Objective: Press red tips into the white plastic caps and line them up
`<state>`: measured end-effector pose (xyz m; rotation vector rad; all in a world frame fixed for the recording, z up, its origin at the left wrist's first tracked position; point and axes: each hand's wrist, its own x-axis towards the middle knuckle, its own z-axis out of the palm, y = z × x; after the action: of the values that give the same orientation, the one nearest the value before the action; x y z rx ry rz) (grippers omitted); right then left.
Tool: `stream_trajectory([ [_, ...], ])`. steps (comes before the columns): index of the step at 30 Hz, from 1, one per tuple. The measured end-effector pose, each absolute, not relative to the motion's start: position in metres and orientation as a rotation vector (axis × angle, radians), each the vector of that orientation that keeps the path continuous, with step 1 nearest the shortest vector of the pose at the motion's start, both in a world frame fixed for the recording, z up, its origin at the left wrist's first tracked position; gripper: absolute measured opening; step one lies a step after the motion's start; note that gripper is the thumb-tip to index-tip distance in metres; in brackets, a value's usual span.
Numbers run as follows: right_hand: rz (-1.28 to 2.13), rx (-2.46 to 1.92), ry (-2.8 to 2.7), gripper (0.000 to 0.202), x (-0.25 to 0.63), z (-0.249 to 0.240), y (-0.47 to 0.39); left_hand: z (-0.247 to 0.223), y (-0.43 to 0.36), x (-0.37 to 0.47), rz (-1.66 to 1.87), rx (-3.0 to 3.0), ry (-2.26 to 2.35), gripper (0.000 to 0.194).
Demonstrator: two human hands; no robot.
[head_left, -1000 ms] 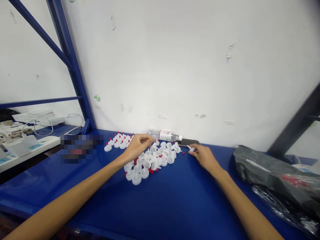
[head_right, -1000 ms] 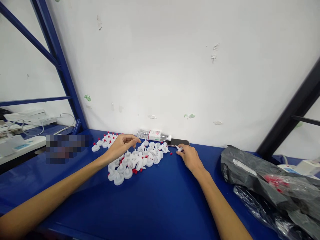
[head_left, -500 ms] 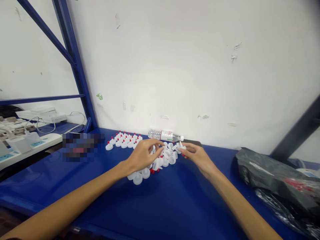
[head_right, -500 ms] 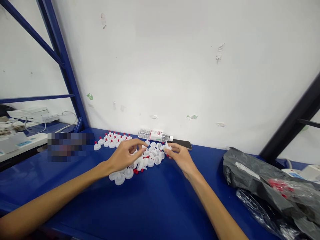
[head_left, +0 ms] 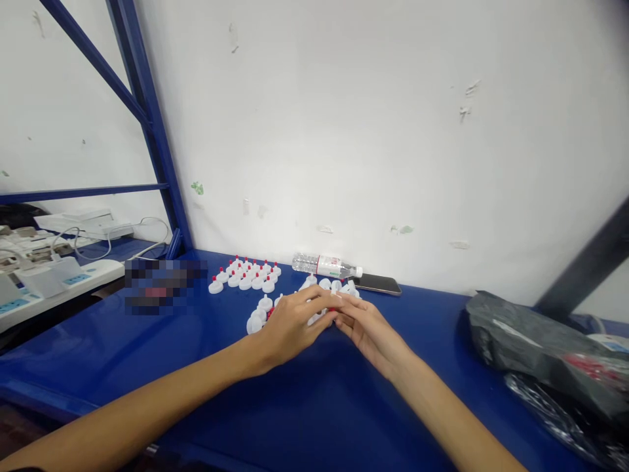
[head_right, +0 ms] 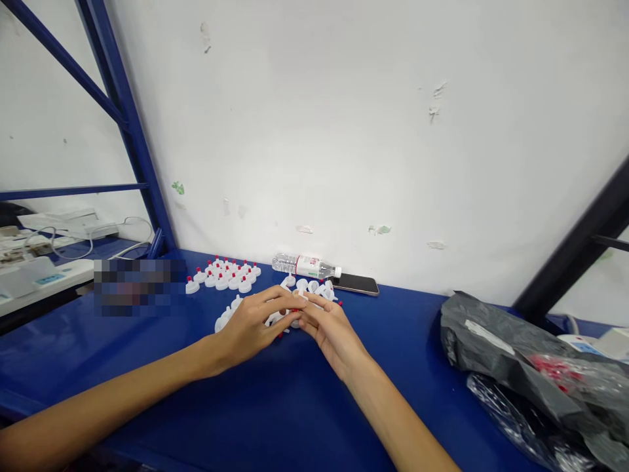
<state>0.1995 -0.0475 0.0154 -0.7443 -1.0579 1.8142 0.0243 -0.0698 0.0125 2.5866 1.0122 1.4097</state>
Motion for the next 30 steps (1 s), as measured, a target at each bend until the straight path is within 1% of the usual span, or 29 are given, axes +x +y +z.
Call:
stream_trajectory([
  [3, 1.746, -0.782, -1.146, 0.045, 0.203, 0.015, -0.043, 0.017, -0.067, 0.024, 1.473, 2.396, 1.052, 0.021],
  [6, 1.498, -0.932, -1.393, 0.059, 0.205, 0.011, -0.035, 0.024, -0.061, 0.020, 1.549, 2.105, 1.157, 0.018],
  [8, 1.368, -0.965, -1.512, 0.065, 0.205, 0.008, -0.031, 0.028, -0.057, 0.016, 1.558, 1.945, 1.190, 0.019],
  [12, 1.331, -0.935, -1.570, 0.071, 0.202, 0.004, -0.030, 0.029, -0.050, 0.010, 1.455, 1.733, 1.188, 0.027],
  [18, 1.310, -0.869, -1.622, 0.065, 0.196, 0.003, -0.037, 0.023, -0.050, 0.012, 1.344, 1.662, 1.077, 0.035],
  [30, 1.304, -0.876, -1.557, 0.065, 0.198, 0.008, -0.040, 0.022, -0.052, 0.014, 1.358, 1.622, 1.033, 0.034],
])
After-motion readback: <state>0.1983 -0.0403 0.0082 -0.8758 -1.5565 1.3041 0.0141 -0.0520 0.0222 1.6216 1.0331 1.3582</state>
